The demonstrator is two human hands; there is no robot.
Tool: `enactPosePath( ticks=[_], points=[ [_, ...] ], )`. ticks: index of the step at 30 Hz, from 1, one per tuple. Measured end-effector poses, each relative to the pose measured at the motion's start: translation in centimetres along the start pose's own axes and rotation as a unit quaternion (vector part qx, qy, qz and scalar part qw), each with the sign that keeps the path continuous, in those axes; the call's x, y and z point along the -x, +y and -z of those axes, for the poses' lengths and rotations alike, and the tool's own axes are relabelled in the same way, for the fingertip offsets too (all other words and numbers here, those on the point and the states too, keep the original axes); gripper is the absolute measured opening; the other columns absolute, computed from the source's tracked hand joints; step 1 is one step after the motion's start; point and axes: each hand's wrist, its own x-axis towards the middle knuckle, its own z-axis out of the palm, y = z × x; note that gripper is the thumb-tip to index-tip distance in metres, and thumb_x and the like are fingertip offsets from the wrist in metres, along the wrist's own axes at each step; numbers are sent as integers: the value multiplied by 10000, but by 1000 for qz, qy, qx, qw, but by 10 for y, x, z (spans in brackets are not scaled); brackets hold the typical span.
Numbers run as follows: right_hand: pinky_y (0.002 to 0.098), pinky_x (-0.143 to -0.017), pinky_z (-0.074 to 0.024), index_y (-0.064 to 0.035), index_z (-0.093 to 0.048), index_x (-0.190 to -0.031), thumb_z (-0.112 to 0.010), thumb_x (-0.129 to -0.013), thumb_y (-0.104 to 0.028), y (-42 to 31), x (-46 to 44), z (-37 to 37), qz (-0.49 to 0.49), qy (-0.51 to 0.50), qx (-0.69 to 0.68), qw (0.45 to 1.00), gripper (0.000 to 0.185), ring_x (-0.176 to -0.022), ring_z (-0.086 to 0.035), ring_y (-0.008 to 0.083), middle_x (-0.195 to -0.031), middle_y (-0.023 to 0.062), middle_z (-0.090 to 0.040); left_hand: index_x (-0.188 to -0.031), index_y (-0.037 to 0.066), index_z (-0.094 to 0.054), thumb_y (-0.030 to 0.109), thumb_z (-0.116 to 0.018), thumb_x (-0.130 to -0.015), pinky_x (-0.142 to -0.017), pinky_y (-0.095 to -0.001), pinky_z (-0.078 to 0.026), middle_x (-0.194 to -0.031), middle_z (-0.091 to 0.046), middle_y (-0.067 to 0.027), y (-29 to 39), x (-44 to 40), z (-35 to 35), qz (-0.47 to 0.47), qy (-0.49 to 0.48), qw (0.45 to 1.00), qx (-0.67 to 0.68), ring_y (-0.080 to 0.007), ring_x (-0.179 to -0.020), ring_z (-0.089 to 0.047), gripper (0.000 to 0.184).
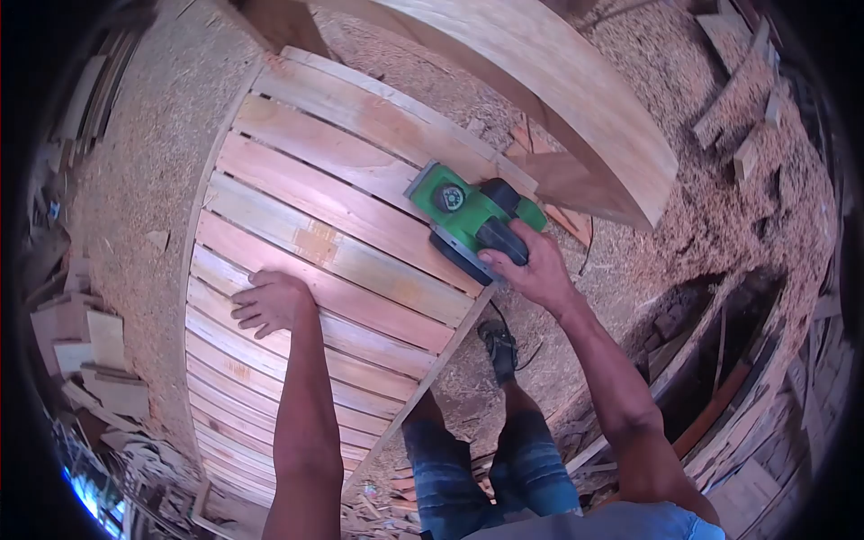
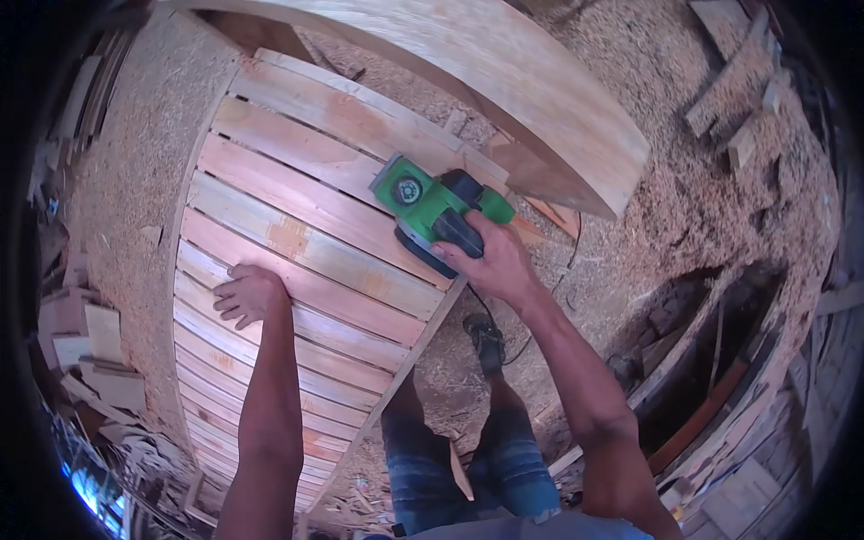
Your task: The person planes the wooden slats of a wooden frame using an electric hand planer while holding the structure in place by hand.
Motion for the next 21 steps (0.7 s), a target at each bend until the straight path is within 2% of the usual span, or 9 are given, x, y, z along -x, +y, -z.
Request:
enactPosePath(
  ticks=[2,4,5,6,9,13,15,18,21],
  points=[
    [464,-824,-603,27,-725,-1214,-857,-920,-545,-24,-18,-6,3,-8,-12,1000,656,-893,-785,372,-968,246,-776,-1724,24,-283,549,-295,-1132,-1273,-742,-195,-1778,-260,-305,2,3,7,1,-19,1000,1,-520,-1644,-236,791],
    [462,-835,-606,32,-730,-1226,-849,-924,-551,-44,-43,-16,47,14,-3,999,667,-901,-789,366,-990,251,-781,-1739,18,-249,545,-278,-1136,-1289,-733,-161,-1788,-235,-312,4,1,6,2,-30,1000,-10,-524,-1656,-212,801],
    [460,-841,-607,35,-733,-1231,-846,-926,-554,-54,-55,-23,69,20,-2,997,672,-906,-791,363,-1000,253,-783,-1739,18,-250,543,-278,-1136,-1290,-733,-160,-1790,-233,-312,2,0,4,4,-33,999,-7,-525,-1655,-213,800],
    [471,-857,-608,41,-733,-1260,-832,-926,-571,-77,-65,-23,50,-5,-21,999,704,-924,-794,376,-1014,262,-788,-1739,19,-251,541,-277,-1135,-1290,-732,-159,-1791,-231,-312,2,1,7,6,-36,999,-6,-527,-1654,-213,799],
    [477,-859,-608,48,-734,-1265,-816,-925,-584,-112,-106,-47,107,10,-2,994,722,-940,-796,394,-1024,274,-792,-1731,14,-279,532,-309,-1119,-1287,-741,-158,-1790,-232,-316,3,-1,0,8,-23,1000,10,-530,-1651,-217,803],
    [481,-866,-606,42,-773,-1175,-775,-918,-630,-168,-170,-85,164,34,-48,985,719,-967,-792,412,-1032,283,-793,-1707,-12,-319,512,-357,-1091,-1273,-763,-152,-1765,-262,-347,-1,-3,-8,-4,14,1000,24,-559,-1635,-227,809],
    [497,-884,-600,42,-785,-1091,-771,-907,-658,-190,-192,-85,155,-10,-23,988,723,-999,-784,414,-1029,282,-794,-1696,-21,-335,500,-366,-1087,-1265,-773,-155,-1752,-275,-362,-1,-2,-6,-10,23,999,29,-572,-1625,-237,802],
    [559,-977,-556,148,-732,-1234,-720,-977,-635,-204,-154,-65,98,-64,-73,990,824,-1112,-738,524,-1165,371,-754,-1680,-34,-353,487,-378,-1078,-1258,-782,-157,-1740,-279,-377,-1,-2,-8,-13,28,998,53,-579,-1614,-248,796],
    [458,-892,-579,-17,-786,-1171,-738,-953,-629,-132,-110,-78,178,-17,-44,983,651,-932,-771,332,-1025,206,-796,-1675,-46,-351,487,-381,-1072,-1262,-780,-145,-1741,-279,-375,0,-4,-9,-8,34,998,49,-585,-1615,-237,805]
  ],
)
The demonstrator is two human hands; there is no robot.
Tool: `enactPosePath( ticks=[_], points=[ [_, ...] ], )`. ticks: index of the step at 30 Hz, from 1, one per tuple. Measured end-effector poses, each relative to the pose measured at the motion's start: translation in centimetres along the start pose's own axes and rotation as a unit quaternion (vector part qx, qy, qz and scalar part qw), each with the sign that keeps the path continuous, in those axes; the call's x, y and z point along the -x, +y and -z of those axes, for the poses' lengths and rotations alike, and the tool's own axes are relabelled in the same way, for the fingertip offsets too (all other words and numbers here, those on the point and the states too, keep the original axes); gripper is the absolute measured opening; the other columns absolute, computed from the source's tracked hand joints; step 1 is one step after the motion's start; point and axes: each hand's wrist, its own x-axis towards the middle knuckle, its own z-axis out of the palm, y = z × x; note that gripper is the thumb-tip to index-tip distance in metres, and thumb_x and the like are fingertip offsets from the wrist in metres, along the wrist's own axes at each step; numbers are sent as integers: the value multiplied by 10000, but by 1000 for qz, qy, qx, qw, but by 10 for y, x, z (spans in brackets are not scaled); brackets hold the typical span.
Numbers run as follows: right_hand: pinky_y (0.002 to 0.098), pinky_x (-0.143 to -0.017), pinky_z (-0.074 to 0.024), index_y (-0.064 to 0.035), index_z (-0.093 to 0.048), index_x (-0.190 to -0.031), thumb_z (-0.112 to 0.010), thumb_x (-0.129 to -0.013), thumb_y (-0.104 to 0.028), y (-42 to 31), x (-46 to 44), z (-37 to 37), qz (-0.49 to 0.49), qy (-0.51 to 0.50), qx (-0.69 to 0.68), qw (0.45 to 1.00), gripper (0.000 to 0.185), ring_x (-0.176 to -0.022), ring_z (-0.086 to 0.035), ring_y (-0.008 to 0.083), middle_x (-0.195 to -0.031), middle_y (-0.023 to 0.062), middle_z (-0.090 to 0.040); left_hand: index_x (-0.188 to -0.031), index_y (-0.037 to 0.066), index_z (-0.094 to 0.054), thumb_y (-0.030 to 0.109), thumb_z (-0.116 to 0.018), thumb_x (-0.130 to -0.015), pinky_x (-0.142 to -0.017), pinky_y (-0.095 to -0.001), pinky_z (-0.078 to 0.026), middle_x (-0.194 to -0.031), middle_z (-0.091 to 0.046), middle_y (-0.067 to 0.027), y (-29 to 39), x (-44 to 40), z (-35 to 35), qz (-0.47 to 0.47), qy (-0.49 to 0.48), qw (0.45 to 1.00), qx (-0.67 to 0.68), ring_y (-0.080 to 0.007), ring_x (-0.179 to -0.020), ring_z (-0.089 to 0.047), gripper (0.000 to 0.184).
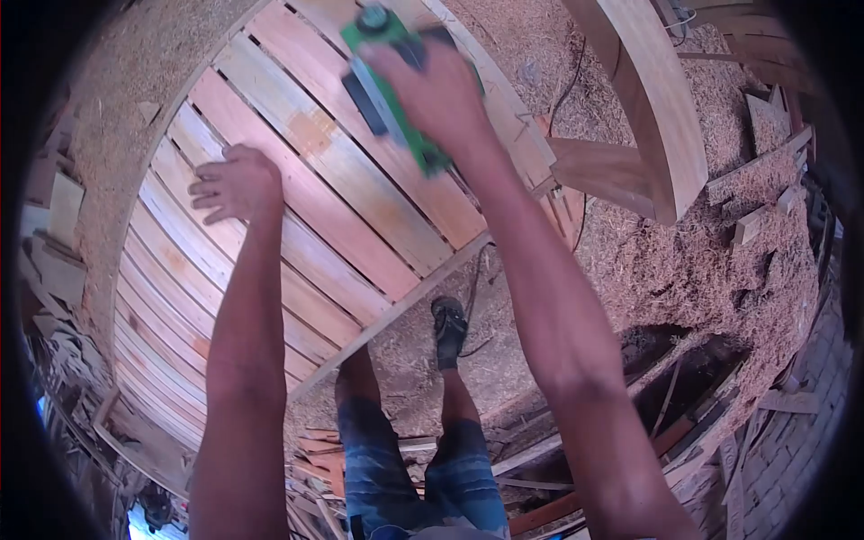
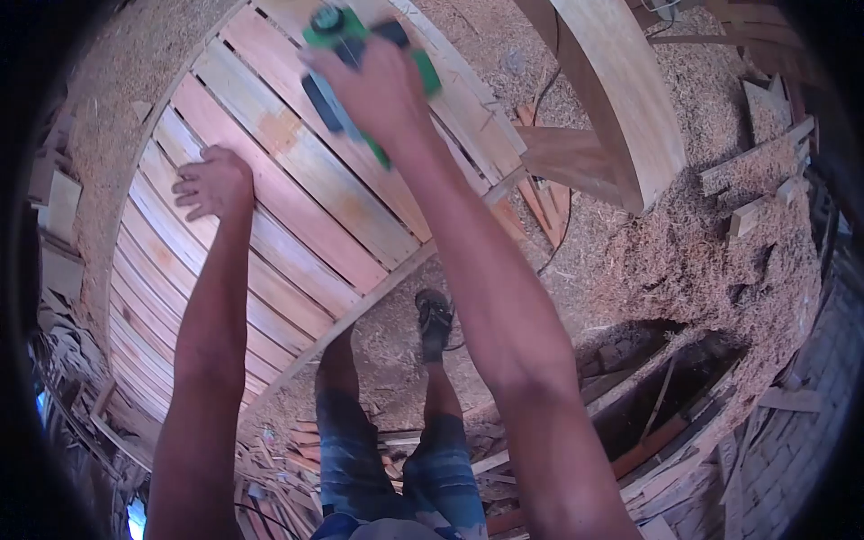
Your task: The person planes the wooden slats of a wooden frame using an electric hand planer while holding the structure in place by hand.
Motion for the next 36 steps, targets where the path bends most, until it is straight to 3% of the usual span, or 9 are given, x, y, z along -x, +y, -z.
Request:
enactPosePath(
  ticks=[5,6,11,16,17,21,30,33,36],
  points=[
    [417,-952,-584,3,-713,-1322,-829,-933,-440,51,214,23,-164,-9,-25,986,600,-1073,-772,287,-1133,209,-786,-1693,-47,-317,488,-364,-1070,-1271,-782,-103,-1748,-253,-377,1,-1,-1,6,-10,999,40,-596,-1629,-188,822],
    [471,-892,-596,15,-663,-1301,-854,-921,-460,68,256,28,-183,-32,-7,983,637,-1067,-784,396,-1123,265,-779,-1697,-45,-310,489,-363,-1070,-1270,-782,-103,-1750,-251,-376,1,2,3,5,-16,999,34,-597,-1629,-186,825],
    [468,-714,-598,-10,-654,-1193,-935,-873,-346,119,369,27,-145,-52,-16,988,542,-837,-793,421,-931,222,-772,-1700,-47,-309,488,-364,-1073,-1270,-780,-114,-1748,-254,-377,4,4,9,4,-8,999,37,-604,-1625,-184,826],
    [466,-690,-587,-11,-637,-1091,-934,-882,-342,97,333,7,-129,-37,1,991,490,-776,-772,417,-886,225,-758,-1673,-60,-356,504,-388,-1084,-1260,-763,-180,-1721,-308,-379,-12,-6,1,-74,12,994,-74,-619,-1568,-280,816],
    [466,-688,-585,-9,-637,-1078,-931,-886,-342,87,318,1,-119,-29,-8,992,485,-768,-768,414,-881,225,-756,-1664,-65,-364,516,-414,-1106,-1281,-710,-205,-1706,-323,-385,-19,-8,6,-102,2,991,-92,-601,-1556,-304,808],
    [461,-674,-576,4,-641,-1038,-927,-895,-350,52,260,-23,-109,-22,16,994,477,-729,-747,400,-851,217,-741,-1688,-13,-356,502,-459,-1139,-1331,-606,-182,-1711,-344,-341,-102,-15,48,-319,-63,944,61,-506,-1603,-279,760],
    [393,-661,-575,35,-666,-999,-844,-987,-388,-43,112,-93,-111,-16,-33,993,459,-719,-751,220,-779,174,-750,-1704,24,-362,486,-463,-1129,-1328,-623,-190,-1718,-363,-293,-105,-22,56,-312,-64,945,69,-481,-1591,-324,745],
    [408,-685,-580,49,-684,-1032,-833,-986,-430,-65,67,-115,-115,-22,-44,992,504,-744,-758,245,-811,195,-757,-1705,19,-358,480,-499,-1109,-1326,-631,-185,-1725,-350,-296,-103,-24,58,-308,-82,946,61,-484,-1601,-307,766],
    [468,-745,-586,79,-699,-1067,-818,-971,-510,-88,18,-146,-10,28,11,999,609,-811,-775,363,-882,252,-768,-1711,29,-345,485,-468,-1126,-1329,-610,-179,-1722,-354,-281,-103,-26,61,-303,-85,946,77,-466,-1601,-304,752]
  ],
)
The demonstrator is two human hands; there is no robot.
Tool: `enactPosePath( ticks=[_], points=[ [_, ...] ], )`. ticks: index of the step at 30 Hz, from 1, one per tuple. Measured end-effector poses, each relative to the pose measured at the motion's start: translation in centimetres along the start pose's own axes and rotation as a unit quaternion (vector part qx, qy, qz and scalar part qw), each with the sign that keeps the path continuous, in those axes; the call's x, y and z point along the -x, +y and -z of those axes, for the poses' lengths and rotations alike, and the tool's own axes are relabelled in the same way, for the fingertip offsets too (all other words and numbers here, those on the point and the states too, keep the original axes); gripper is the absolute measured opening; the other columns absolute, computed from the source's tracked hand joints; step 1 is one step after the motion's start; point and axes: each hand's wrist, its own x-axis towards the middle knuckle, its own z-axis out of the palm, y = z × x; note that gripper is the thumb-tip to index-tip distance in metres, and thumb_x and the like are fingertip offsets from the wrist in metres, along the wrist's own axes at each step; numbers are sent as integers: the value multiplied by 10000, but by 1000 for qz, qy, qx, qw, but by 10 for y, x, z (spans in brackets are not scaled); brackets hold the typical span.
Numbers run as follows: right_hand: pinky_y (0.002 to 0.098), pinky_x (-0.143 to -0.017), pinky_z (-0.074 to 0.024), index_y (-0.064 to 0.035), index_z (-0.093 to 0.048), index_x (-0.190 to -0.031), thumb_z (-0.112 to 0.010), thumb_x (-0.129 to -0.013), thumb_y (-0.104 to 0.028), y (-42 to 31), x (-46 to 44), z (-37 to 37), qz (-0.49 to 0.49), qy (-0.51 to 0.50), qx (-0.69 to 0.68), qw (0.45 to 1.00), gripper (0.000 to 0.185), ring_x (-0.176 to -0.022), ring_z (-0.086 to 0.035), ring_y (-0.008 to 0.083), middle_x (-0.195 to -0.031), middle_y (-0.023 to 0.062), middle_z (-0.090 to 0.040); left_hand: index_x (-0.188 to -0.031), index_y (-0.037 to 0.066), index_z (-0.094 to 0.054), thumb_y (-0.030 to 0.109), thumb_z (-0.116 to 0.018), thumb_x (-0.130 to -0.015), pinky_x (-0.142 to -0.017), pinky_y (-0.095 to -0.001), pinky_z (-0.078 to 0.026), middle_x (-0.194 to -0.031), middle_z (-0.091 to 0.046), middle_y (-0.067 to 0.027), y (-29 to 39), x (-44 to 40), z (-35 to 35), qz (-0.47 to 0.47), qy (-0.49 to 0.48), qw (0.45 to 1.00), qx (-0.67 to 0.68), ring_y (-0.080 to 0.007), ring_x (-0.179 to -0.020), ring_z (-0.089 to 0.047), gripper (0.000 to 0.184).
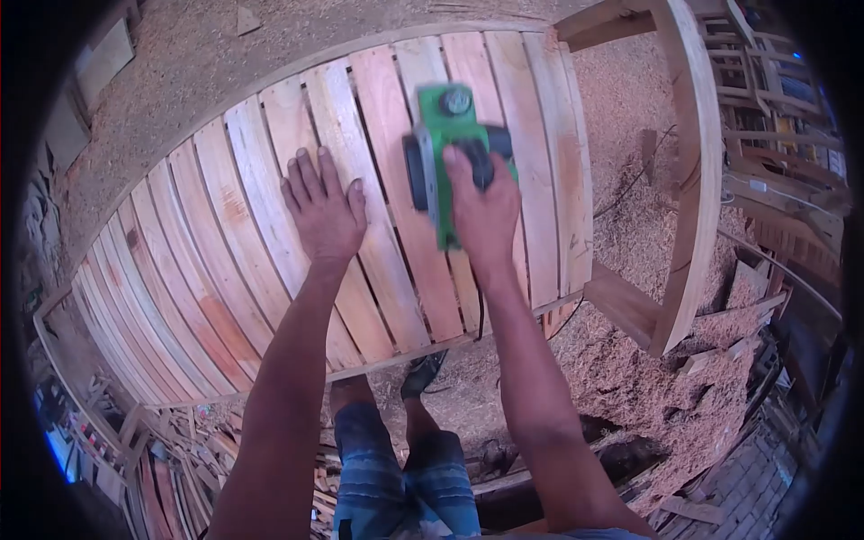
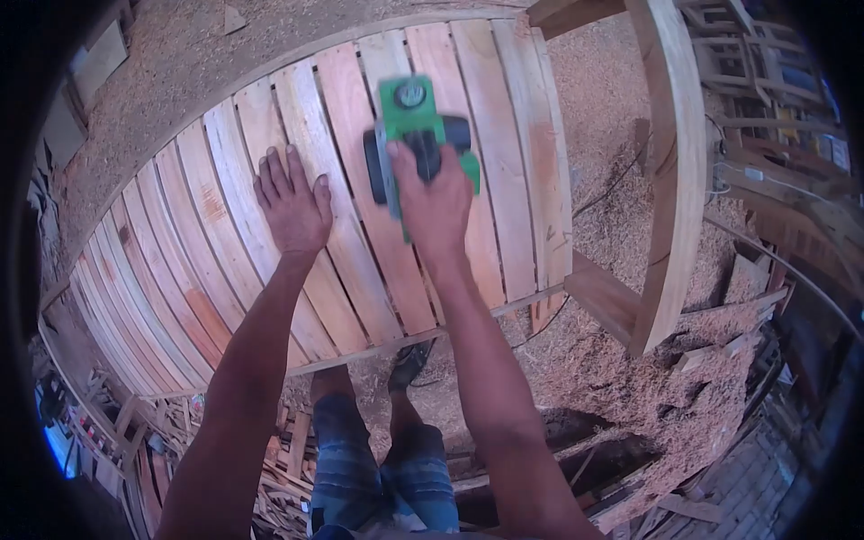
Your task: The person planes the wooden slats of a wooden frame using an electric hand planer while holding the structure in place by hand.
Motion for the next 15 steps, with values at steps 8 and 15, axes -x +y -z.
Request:
enactPosePath(
  ticks=[8,15],
  points=[
    [399,-644,-572,56,-737,-1006,-767,-967,-602,-15,-61,-29,29,-58,-29,997,660,-611,-681,230,-720,102,-687,-1670,70,-451,526,-471,-1123,-1301,-616,-245,-1678,-445,-256,-4,6,-5,-9,53,998,-13,-439,-1561,-389,713],
    [441,-879,-581,54,-698,-1235,-816,-964,-435,64,173,53,-126,-59,-42,989,572,-971,-761,329,-1050,243,-773,-1661,91,-468,528,-454,-1131,-1304,-619,-245,-1685,-449,-225,-8,12,-15,-12,74,997,-27,-417,-1567,-385,687]
  ],
)
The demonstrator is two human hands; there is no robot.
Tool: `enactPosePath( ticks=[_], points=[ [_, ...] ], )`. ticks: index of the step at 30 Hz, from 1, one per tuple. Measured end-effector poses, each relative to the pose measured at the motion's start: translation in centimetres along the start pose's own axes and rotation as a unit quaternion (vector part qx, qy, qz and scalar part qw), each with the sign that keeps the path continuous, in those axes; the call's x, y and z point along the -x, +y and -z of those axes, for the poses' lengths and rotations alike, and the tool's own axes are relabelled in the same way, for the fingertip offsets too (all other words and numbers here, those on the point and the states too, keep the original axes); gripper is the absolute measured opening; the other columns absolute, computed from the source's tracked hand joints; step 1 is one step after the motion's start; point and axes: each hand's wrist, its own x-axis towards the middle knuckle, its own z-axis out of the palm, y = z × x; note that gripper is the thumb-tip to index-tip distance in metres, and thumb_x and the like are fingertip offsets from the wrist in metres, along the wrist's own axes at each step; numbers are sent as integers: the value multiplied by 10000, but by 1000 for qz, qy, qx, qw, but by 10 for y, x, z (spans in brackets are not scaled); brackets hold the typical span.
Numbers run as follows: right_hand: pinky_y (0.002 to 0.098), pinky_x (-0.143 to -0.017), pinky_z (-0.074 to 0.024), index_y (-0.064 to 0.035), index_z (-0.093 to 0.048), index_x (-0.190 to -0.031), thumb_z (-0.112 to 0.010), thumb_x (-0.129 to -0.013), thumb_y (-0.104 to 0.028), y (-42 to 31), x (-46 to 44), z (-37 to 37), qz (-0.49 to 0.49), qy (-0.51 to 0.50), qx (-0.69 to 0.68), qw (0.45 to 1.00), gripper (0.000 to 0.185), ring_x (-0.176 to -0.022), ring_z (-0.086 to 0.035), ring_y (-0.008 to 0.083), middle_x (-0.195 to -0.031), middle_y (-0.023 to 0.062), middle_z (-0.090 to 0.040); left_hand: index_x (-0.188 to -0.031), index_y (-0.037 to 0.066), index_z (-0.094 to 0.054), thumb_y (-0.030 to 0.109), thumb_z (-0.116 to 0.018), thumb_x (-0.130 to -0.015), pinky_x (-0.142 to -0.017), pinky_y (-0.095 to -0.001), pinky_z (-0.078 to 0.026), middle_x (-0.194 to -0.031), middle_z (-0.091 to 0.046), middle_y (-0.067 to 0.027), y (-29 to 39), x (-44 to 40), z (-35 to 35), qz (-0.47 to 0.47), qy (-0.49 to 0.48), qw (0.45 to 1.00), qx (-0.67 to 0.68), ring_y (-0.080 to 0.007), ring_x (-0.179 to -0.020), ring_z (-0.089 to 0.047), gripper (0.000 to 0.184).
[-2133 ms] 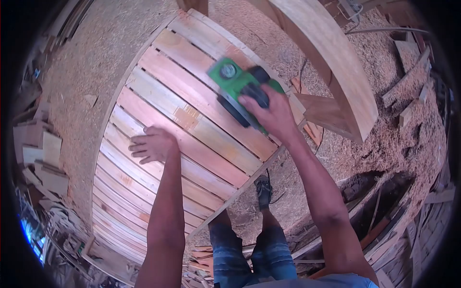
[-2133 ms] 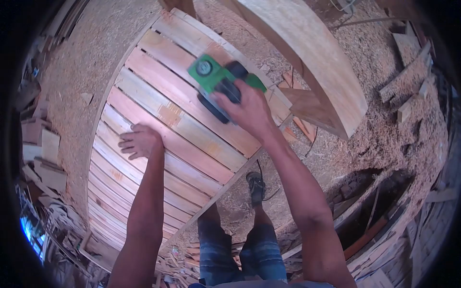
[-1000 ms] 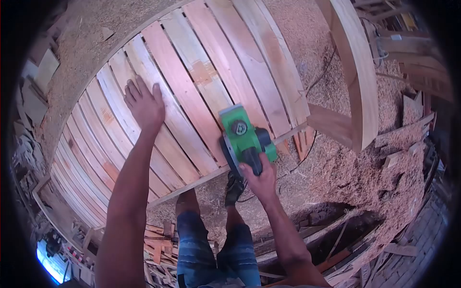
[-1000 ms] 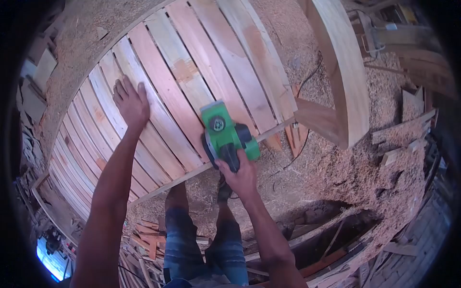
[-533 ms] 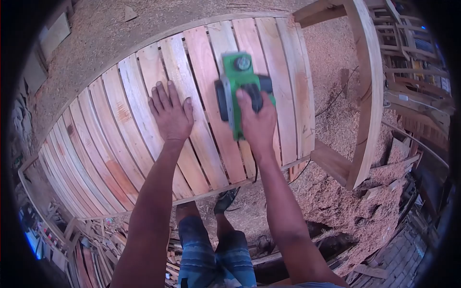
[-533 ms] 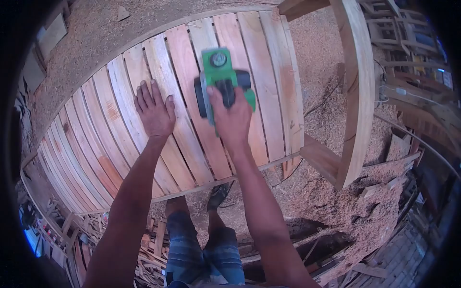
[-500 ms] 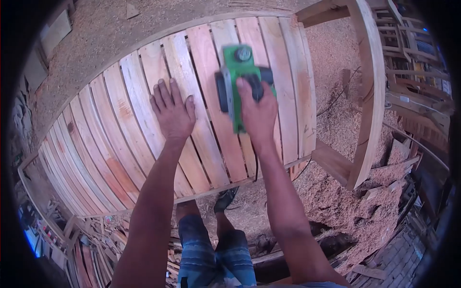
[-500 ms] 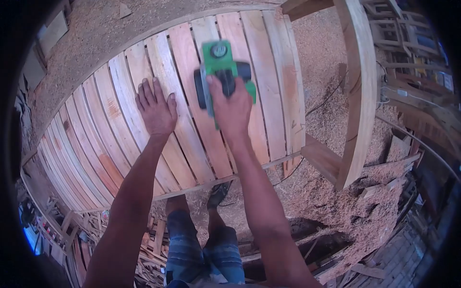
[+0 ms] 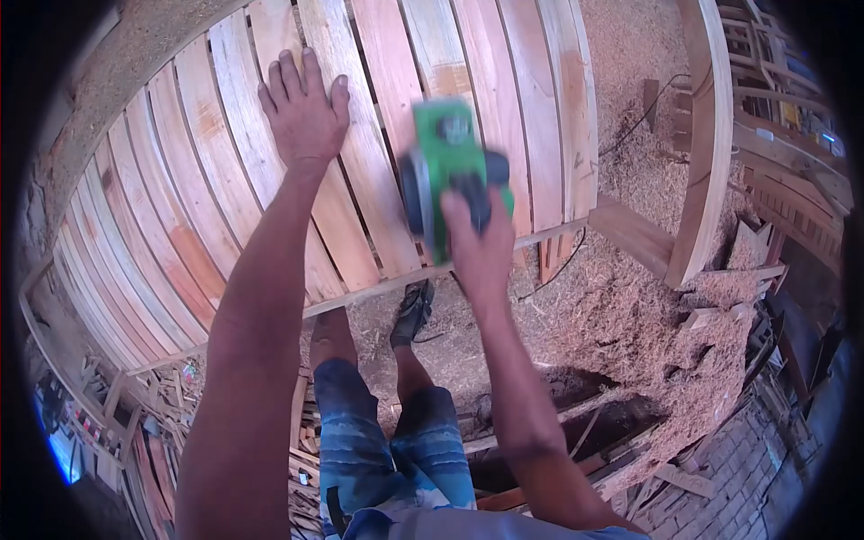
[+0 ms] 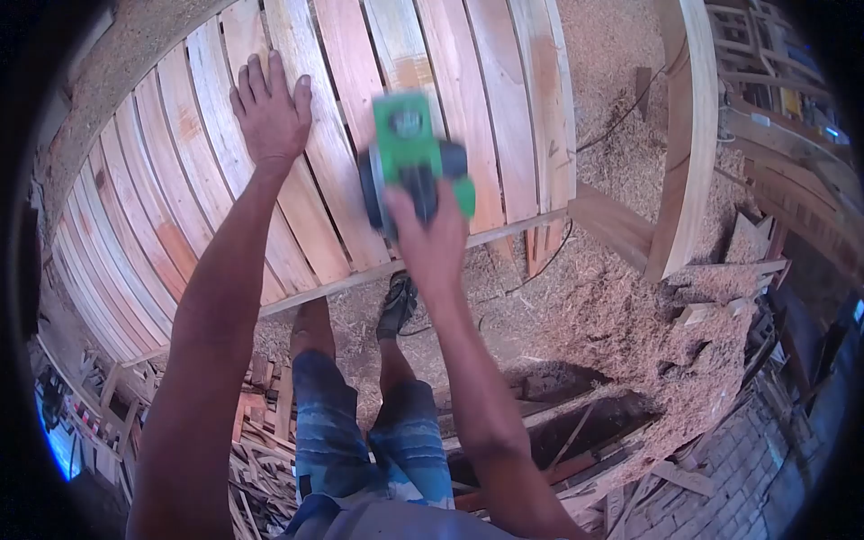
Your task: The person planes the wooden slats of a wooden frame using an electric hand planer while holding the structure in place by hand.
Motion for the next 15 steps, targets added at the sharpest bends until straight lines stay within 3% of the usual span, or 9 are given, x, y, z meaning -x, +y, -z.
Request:
enactPosePath(
  ticks=[2,5,11,15],
  points=[
    [421,-782,-593,21,-688,-1224,-846,-945,-336,67,69,22,-45,-12,26,999,480,-854,-764,273,-962,186,-779,-1661,92,-467,525,-445,-1133,-1308,-618,-240,-1689,-446,-221,2,0,-1,-1,3,1000,6,-412,-1574,-377,683],
    [432,-738,-591,0,-674,-1210,-896,-893,-246,146,148,46,-2,-19,51,999,458,-809,-765,313,-921,196,-758,-1662,89,-463,515,-435,-1136,-1317,-614,-222,-1695,-441,-216,4,1,-2,0,-4,1000,-14,-403,-1586,-363,678],
    [436,-676,-574,-10,-639,-1088,-913,-879,-242,142,145,38,0,-18,36,999,415,-726,-746,357,-841,197,-730,-1648,74,-471,472,-438,-1130,-1320,-658,-186,-1691,-436,-220,2,3,-3,7,-2,1000,-2,-429,-1588,-358,654],
    [420,-634,-556,-10,-640,-1045,-903,-908,-265,84,83,12,57,6,67,996,391,-662,-728,333,-771,166,-716,-1645,54,-458,430,-461,-1122,-1313,-676,-178,-1689,-431,-230,4,0,9,81,-4,996,23,-446,-1593,-345,644]
  ],
)
